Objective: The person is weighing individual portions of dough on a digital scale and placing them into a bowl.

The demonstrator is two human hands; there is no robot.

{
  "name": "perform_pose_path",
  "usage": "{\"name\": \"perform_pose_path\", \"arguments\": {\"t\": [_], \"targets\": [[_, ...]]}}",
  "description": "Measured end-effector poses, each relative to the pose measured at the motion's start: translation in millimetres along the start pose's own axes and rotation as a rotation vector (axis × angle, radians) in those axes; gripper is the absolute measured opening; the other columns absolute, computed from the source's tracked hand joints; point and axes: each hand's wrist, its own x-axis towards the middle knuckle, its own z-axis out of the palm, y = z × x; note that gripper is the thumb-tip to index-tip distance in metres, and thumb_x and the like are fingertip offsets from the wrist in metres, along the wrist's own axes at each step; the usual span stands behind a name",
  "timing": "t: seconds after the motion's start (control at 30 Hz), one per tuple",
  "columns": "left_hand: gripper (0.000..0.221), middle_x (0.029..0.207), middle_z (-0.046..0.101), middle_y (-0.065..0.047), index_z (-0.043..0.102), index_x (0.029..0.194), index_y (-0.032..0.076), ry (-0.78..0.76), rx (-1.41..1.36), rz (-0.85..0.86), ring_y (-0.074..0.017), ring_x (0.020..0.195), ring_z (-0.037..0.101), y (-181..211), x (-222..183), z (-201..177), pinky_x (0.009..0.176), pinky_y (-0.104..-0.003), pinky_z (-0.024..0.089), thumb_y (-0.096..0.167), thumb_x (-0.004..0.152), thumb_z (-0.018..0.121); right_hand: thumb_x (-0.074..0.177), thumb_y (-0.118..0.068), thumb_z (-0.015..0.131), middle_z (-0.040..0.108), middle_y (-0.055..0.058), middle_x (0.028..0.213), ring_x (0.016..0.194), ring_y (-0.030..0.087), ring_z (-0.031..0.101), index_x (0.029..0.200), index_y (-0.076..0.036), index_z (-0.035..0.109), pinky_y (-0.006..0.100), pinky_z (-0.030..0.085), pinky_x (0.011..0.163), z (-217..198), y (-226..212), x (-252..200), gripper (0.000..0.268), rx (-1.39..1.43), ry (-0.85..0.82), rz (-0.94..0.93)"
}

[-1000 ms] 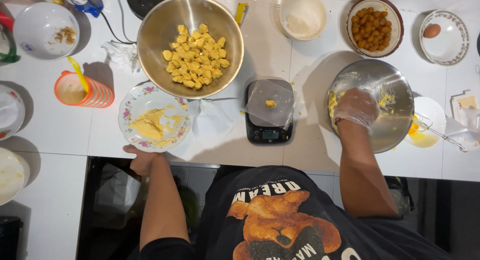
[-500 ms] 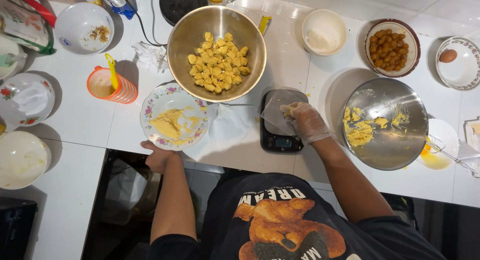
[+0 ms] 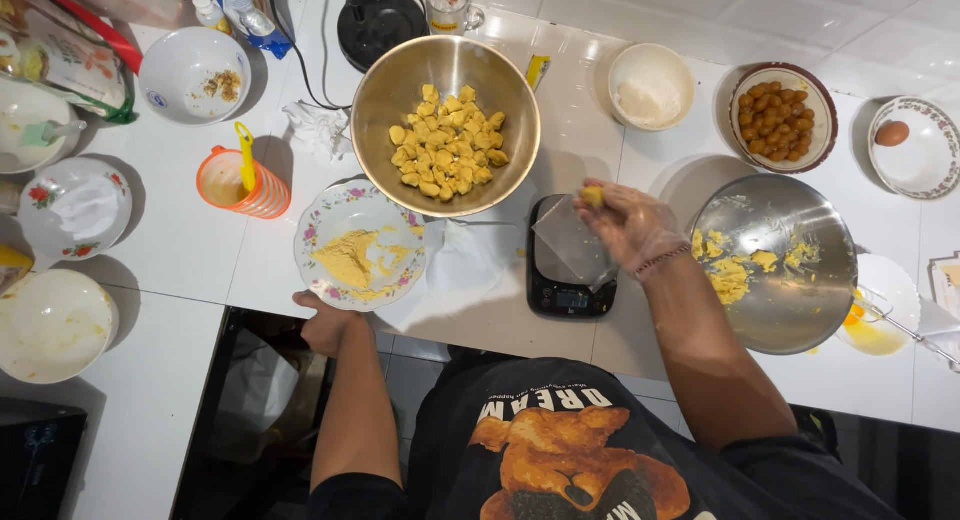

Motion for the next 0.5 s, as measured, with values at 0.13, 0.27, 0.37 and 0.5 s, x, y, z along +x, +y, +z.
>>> {"name": "perform_pose_path", "arguments": {"t": [0.13, 0.27, 0.37, 0.5], "targets": [[0.082, 0.074, 0.071, -0.018, 0.071, 0.079, 0.004, 0.033, 0.023, 0.026, -0.0263, 0.068, 0.075, -6.3, 10.3, 5.3, 0.052, -0.036, 0.058, 0.077, 0.095, 0.038, 0.104, -0.007, 0.048, 0.051, 0.036, 0.142, 0.129, 0.045, 0.059, 0.144, 0.003, 0.05, 0.047, 0.053, 0.107, 49.7, -16.5, -17.1, 0.041, 0.214, -0.215, 0.115], [0.082, 0.077, 0.072, -0.019, 0.071, 0.082, 0.002, 0.046, -0.014, 0.018, -0.0272, 0.07, 0.075, -15.0, 24.3, 14.1, 0.054, -0.036, 0.06, 0.077, 0.094, 0.042, 0.096, 0.003, 0.049, 0.05, 0.043, 0.143, 0.126, 0.05, 0.061, 0.146, 0.005, 0.046, 0.053, 0.059, 0.099, 47.3, -36.9, -36.5, 0.05, 0.367, -0.513, -0.009], [0.08, 0.079, 0.073, -0.018, 0.072, 0.083, 0.004, 0.055, -0.022, 0.031, -0.0258, 0.072, 0.076, -13.6, 19.2, 9.8, 0.055, -0.037, 0.06, 0.078, 0.092, 0.043, 0.096, -0.011, 0.059, 0.057, 0.034, 0.143, 0.121, 0.042, 0.067, 0.146, -0.002, 0.051, 0.049, 0.06, 0.1, 1.0, -46.7, -48.8, 0.052, 0.291, -0.61, -0.245], [0.078, 0.078, 0.073, -0.019, 0.072, 0.082, 0.005, 0.08, -0.008, 0.055, -0.0259, 0.071, 0.076, -22.3, 36.5, 11.7, 0.054, -0.037, 0.061, 0.079, 0.09, 0.049, 0.096, -0.015, 0.062, 0.066, 0.029, 0.134, 0.111, 0.037, 0.074, 0.14, -0.004, 0.058, 0.042, 0.065, 0.094, -100.9, -65.8, -36.3, 0.046, 0.094, -0.326, -0.469]]}}
